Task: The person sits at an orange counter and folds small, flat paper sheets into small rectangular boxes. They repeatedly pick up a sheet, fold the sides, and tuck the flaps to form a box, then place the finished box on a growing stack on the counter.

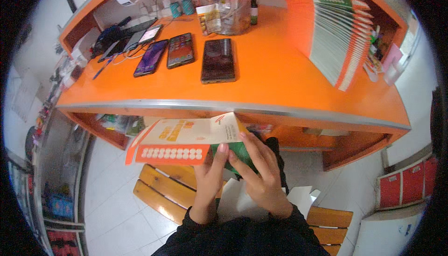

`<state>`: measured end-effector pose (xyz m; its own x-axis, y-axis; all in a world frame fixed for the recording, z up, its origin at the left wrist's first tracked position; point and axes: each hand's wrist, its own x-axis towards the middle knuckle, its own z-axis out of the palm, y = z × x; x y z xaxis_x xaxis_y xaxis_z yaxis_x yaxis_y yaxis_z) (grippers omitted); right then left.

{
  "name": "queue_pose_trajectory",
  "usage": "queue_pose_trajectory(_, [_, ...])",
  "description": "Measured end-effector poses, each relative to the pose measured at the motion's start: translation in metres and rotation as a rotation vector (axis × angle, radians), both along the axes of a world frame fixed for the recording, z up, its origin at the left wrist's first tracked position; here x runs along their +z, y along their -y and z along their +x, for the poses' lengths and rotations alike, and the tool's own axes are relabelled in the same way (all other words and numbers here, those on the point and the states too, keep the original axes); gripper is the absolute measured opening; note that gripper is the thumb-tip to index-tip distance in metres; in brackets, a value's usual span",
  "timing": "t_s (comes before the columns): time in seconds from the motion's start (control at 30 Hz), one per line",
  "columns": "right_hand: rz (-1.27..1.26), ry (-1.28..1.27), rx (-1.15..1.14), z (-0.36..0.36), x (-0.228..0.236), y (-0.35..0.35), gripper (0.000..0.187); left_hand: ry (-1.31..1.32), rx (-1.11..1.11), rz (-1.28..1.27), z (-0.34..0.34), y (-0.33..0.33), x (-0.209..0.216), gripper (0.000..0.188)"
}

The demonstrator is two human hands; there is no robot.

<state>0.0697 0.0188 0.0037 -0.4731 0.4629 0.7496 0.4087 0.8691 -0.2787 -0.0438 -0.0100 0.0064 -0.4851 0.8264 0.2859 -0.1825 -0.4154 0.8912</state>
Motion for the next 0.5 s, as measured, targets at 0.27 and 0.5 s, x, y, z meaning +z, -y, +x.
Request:
queue_pose_trajectory(0.27, [-0.081, -0.174, 0.081, 0.011, -0.005, -0.001, 0.031, -0.042, 0.183, 0.081, -0.001, -0.003, -0.017, 0.032])
queue_pose_trajectory(0.5, [-0.080, -0.338, 0.024, 0.015, -0.009, -0.011, 0.026, 0.048, -0.021, 0.071, 0.028, 0.005, -0.046, 0.038])
